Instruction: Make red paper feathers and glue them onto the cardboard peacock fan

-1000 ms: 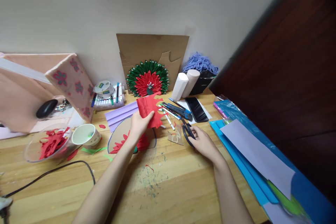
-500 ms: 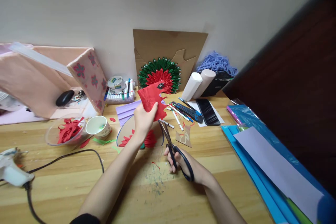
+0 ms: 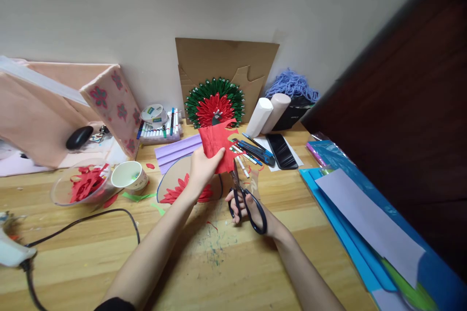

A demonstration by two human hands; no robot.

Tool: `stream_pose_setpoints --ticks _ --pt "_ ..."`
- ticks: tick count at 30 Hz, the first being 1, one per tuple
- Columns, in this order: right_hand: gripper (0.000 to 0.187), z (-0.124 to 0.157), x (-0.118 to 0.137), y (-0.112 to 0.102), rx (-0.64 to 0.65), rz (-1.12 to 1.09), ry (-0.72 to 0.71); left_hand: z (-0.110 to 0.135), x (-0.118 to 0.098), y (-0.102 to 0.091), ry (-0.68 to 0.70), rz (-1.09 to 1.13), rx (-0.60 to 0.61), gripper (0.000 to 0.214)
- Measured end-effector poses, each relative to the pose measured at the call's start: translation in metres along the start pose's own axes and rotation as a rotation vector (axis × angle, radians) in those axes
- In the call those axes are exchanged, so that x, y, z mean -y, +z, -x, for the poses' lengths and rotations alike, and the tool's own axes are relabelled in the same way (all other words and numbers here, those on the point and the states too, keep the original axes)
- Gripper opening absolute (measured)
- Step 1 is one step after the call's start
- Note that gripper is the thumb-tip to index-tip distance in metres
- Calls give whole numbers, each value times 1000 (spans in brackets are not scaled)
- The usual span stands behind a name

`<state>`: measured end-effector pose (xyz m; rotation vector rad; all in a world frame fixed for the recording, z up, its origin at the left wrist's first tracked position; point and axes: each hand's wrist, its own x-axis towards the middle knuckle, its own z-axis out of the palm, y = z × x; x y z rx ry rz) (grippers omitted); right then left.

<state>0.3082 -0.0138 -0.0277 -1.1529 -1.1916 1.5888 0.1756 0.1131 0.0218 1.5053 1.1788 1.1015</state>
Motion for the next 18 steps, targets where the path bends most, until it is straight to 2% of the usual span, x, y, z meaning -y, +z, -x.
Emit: stream_pose_setpoints --ticks 6,13,18 --pt "70 4 2 2 58 29 14 0 -1 -1 -34 43 -58 35" --pt "68 -1 -2 5 -72 23 -30 1 -1 1 -37 21 -6 34" --pt "71 -3 -2 3 -94 -38 -5 0 1 1 -49 42 18 36"
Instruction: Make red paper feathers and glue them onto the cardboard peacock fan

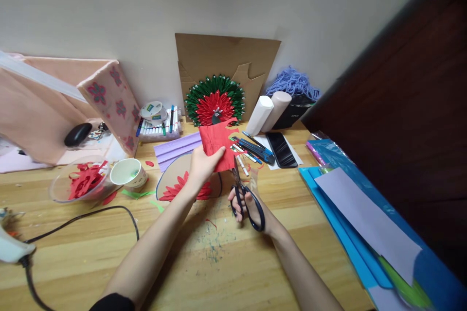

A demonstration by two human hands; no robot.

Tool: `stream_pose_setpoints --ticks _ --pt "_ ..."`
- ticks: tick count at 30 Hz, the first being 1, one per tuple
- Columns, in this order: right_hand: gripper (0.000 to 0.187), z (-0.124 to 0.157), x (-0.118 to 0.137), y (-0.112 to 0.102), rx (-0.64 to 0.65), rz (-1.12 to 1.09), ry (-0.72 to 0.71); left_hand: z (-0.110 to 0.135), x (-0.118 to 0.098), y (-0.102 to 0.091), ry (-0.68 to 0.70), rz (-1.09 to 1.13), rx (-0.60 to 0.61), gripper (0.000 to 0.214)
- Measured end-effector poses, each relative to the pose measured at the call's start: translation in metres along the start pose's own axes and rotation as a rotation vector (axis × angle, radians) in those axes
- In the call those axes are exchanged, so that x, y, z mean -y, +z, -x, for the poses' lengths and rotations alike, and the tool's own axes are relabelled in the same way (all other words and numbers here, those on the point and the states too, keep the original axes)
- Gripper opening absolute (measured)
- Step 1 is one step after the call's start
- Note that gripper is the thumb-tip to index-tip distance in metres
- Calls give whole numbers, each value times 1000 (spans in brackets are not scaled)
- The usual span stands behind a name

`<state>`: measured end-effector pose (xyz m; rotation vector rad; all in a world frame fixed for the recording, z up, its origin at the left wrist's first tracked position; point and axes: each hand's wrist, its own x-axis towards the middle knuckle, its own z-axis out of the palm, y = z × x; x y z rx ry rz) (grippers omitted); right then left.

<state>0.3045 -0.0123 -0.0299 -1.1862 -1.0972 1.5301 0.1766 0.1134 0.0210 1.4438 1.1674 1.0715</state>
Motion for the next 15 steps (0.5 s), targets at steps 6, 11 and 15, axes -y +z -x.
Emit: stream_pose_setpoints --ticks 6,11,15 --pt "70 -7 -6 5 -48 -78 91 -1 -5 -4 -57 45 -3 34" --pt "68 -8 -9 10 -70 -80 104 -3 -9 -8 -99 116 34 36" --pt "75 -4 -5 13 18 -127 76 -2 -9 -7 -136 94 97 33"
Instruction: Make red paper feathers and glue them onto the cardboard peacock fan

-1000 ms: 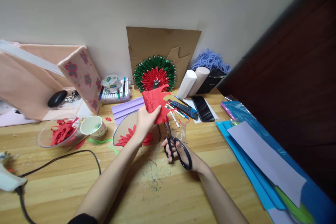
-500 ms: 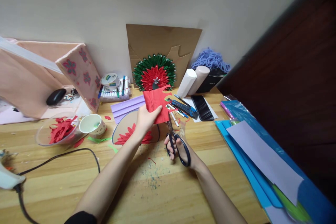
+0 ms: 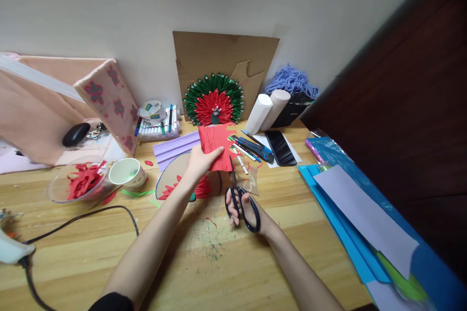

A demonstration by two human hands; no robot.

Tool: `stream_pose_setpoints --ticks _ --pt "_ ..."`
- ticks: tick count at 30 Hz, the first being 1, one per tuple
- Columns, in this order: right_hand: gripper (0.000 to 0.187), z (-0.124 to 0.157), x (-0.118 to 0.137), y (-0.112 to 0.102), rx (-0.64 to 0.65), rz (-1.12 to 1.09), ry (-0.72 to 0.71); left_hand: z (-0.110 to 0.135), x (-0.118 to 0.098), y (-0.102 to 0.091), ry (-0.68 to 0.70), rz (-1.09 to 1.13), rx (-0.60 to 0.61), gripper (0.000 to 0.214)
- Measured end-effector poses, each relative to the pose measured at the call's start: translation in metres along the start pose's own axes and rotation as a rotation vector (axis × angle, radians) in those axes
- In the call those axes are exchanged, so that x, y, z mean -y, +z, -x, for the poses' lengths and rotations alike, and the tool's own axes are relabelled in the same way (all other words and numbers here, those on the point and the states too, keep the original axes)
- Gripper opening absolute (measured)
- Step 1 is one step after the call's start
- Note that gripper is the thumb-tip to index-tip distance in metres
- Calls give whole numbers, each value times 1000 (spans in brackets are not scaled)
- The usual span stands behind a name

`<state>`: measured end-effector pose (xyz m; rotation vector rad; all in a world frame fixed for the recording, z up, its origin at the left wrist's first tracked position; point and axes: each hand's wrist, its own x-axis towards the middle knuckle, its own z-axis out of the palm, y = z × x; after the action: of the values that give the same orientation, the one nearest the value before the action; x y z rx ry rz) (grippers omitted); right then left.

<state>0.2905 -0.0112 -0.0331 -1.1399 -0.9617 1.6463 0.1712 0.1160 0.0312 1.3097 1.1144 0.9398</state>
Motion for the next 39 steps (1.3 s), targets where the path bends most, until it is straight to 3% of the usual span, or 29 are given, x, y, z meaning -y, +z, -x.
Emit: stream_pose_setpoints --ticks 6,14,22,31,39 --pt "77 3 5 2 2 -13 -28 2 1 6 -41 -42 37 28" --pt "69 -7 -8 -1 -206 23 26 2 11 10 -38 -5 82 34" --pt "76 -1 0 8 -172 -10 14 3 8 9 -108 -56 157 33" --pt "74 -12 -13 3 -337 -41 34 3 16 17 -110 -108 221 28" --pt "82 -9 -4 2 -325 -47 45 1 20 16 -126 -107 251 30"
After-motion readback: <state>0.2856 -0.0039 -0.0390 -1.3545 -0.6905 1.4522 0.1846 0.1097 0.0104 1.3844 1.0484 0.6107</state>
